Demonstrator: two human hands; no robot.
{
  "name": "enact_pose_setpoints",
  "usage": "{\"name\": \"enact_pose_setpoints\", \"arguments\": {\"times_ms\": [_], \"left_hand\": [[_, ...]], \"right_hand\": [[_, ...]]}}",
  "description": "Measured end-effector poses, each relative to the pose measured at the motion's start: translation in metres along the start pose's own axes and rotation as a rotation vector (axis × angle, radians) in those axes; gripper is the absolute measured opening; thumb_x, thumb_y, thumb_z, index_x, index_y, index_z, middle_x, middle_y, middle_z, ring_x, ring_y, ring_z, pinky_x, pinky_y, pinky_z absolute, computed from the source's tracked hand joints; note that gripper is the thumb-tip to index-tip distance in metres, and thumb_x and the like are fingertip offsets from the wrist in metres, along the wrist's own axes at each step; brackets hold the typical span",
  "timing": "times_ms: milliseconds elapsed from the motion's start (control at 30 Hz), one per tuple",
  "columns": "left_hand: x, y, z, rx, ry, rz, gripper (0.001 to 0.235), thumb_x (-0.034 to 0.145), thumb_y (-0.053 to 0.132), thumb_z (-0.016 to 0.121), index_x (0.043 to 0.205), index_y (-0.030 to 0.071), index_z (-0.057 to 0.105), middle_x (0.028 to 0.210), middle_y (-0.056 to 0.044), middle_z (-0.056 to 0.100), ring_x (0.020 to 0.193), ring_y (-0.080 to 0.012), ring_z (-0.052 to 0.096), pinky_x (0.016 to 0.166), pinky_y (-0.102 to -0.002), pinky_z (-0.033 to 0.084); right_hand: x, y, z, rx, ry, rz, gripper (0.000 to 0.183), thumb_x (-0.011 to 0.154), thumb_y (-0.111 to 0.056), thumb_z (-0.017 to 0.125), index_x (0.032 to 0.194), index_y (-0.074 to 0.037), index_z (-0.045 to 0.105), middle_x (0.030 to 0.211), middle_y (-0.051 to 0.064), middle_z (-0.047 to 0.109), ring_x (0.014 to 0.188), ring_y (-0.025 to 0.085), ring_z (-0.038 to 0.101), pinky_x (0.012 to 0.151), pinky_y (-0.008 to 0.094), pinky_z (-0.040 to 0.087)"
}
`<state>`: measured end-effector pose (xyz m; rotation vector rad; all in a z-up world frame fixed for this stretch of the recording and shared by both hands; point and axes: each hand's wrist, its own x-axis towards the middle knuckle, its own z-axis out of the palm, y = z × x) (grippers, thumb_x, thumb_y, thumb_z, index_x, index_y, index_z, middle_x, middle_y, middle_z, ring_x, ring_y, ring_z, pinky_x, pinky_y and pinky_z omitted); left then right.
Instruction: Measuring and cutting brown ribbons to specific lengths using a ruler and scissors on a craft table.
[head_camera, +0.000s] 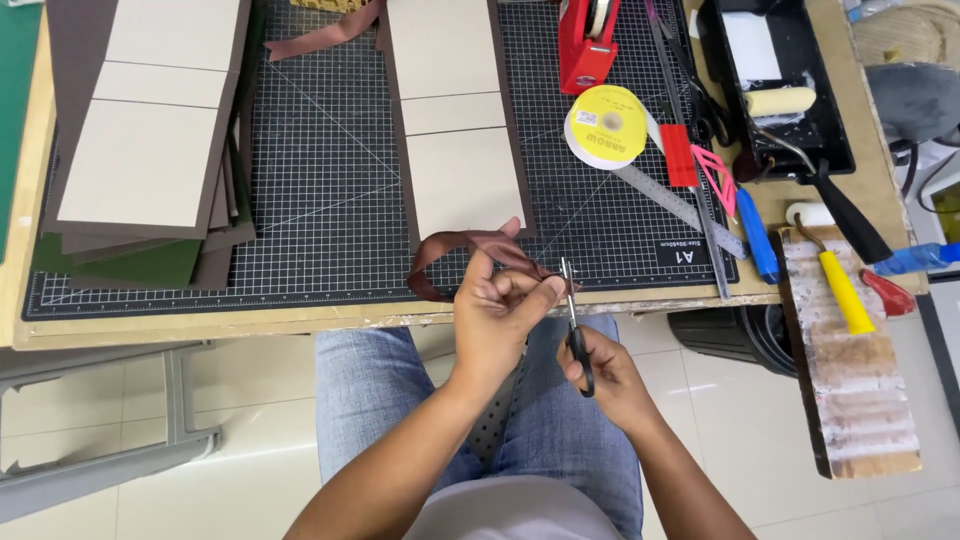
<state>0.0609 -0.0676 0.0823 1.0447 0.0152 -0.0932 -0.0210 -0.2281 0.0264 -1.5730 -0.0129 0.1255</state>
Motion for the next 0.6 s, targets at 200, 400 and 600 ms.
{"name": "enact_pose_setpoints", "arguments": {"times_ms": [200,400,600], "left_hand": [[-0.012,-0.005,0.003,0.002,-0.019,0.007,0.071,0.083,-0.008,0.077,0.147,-0.002,0.048,0.074,-0.018,0.074,0.071,-0.0177,0.074,0.07,-0.029,0.067],[-0.02,-0.008,0.005,-0.044,-0.05,-0.063,0.073,0.082,-0.008,0.078,0.148,-0.002,0.047,0.078,-0.019,0.075,0.074,-0.0199,0.075,0.072,-0.033,0.067],[-0.026,0.004,-0.011,-0.067,-0.228,-0.149,0.067,0.082,-0.004,0.081,0.143,0.0,0.054,0.083,-0.021,0.076,0.077,-0.027,0.077,0.071,-0.037,0.068]], "right_hand": [[-0.018,0.008,-0.004,-0.012,0.055,0.004,0.032,0.091,-0.028,0.078,0.073,-0.007,0.063,0.052,0.001,0.051,0.046,0.007,0.043,0.048,0.023,0.037],[-0.031,0.003,0.003,0.163,0.053,0.046,0.046,0.087,-0.043,0.081,0.078,-0.003,0.061,0.057,0.006,0.053,0.045,0.008,0.043,0.038,0.021,0.036],[-0.031,0.039,-0.053,0.04,0.286,0.058,0.06,0.091,-0.064,0.067,0.096,-0.005,0.061,0.081,0.004,0.053,0.059,0.006,0.046,0.044,0.016,0.04]]}}
